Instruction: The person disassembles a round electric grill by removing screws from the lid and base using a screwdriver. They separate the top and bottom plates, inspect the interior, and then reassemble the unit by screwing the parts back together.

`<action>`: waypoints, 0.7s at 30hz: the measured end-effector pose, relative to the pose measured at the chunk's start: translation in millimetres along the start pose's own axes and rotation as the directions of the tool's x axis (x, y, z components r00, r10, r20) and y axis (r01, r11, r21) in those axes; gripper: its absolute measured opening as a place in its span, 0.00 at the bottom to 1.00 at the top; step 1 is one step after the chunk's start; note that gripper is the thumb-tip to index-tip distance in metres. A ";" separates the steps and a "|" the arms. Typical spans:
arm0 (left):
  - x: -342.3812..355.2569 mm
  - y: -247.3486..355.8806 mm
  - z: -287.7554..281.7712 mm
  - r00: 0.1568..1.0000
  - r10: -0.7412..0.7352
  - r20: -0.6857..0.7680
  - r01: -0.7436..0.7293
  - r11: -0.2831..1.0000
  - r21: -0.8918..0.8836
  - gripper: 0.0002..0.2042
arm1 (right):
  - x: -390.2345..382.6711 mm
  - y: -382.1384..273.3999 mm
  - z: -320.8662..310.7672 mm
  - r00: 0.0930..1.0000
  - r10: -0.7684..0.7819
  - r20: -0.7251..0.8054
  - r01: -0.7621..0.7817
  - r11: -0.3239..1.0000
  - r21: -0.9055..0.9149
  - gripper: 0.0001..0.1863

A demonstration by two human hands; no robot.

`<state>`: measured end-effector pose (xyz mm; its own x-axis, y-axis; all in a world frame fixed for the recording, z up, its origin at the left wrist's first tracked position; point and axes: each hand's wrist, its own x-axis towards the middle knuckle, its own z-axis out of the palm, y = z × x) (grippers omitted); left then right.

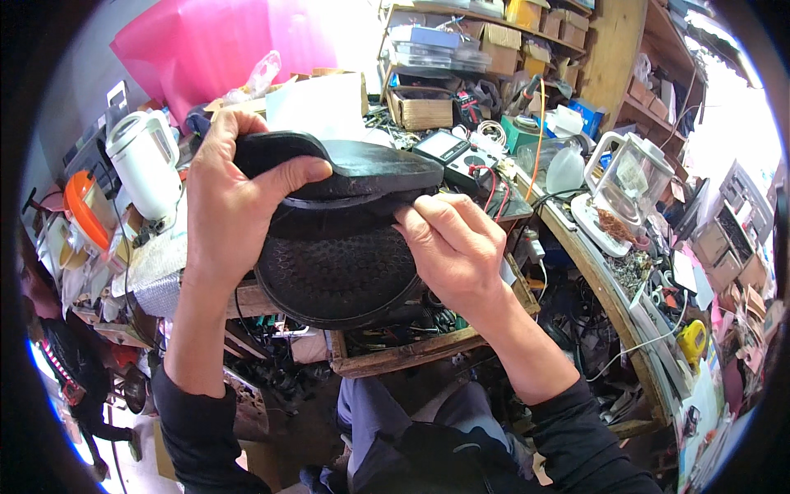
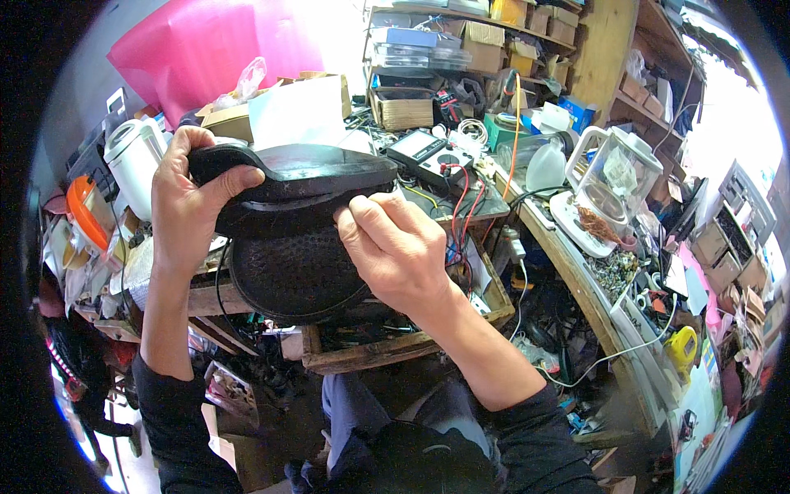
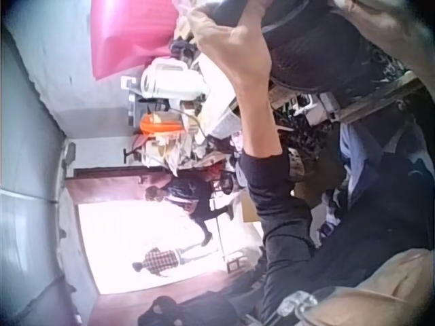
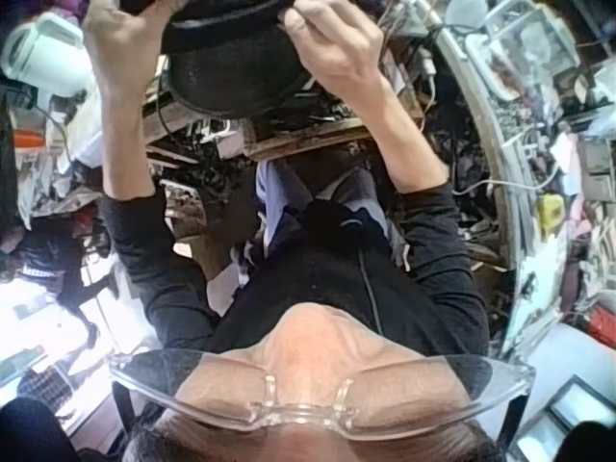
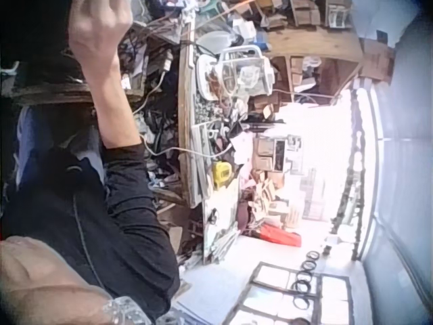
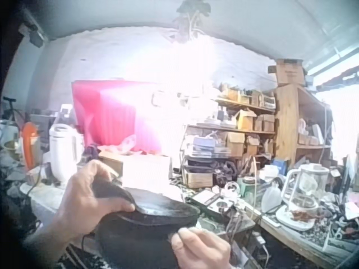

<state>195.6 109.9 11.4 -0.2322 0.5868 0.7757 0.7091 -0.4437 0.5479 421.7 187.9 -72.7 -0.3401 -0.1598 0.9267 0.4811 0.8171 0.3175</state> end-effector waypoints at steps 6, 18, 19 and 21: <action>2.3 -2.6 2.2 1.000 0.027 -0.008 -0.027 1.000 -0.012 0.25 | -4.4 -1.4 2.1 1.000 0.018 -0.014 -0.018 1.000 -0.005 0.12; 10.1 6.0 2.5 0.998 0.059 0.017 -0.059 0.997 0.045 0.23 | -3.2 -1.8 2.5 0.999 0.037 -0.027 -0.037 0.999 -0.028 0.12; 8.7 4.7 1.9 0.999 0.040 0.010 -0.040 0.998 0.049 0.25 | -3.6 -2.6 2.9 0.999 0.033 -0.030 -0.034 0.999 -0.026 0.13; 6.6 4.3 1.0 1.000 0.024 0.003 -0.024 0.999 0.045 0.26 | -3.2 -3.3 3.1 0.999 0.033 -0.034 -0.034 0.999 -0.021 0.13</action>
<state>197.7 112.5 18.6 -0.2129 0.5783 0.7876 0.7438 -0.4268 0.5144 418.8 187.4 -77.4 -0.2963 -0.1515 0.9430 0.5091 0.8103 0.2902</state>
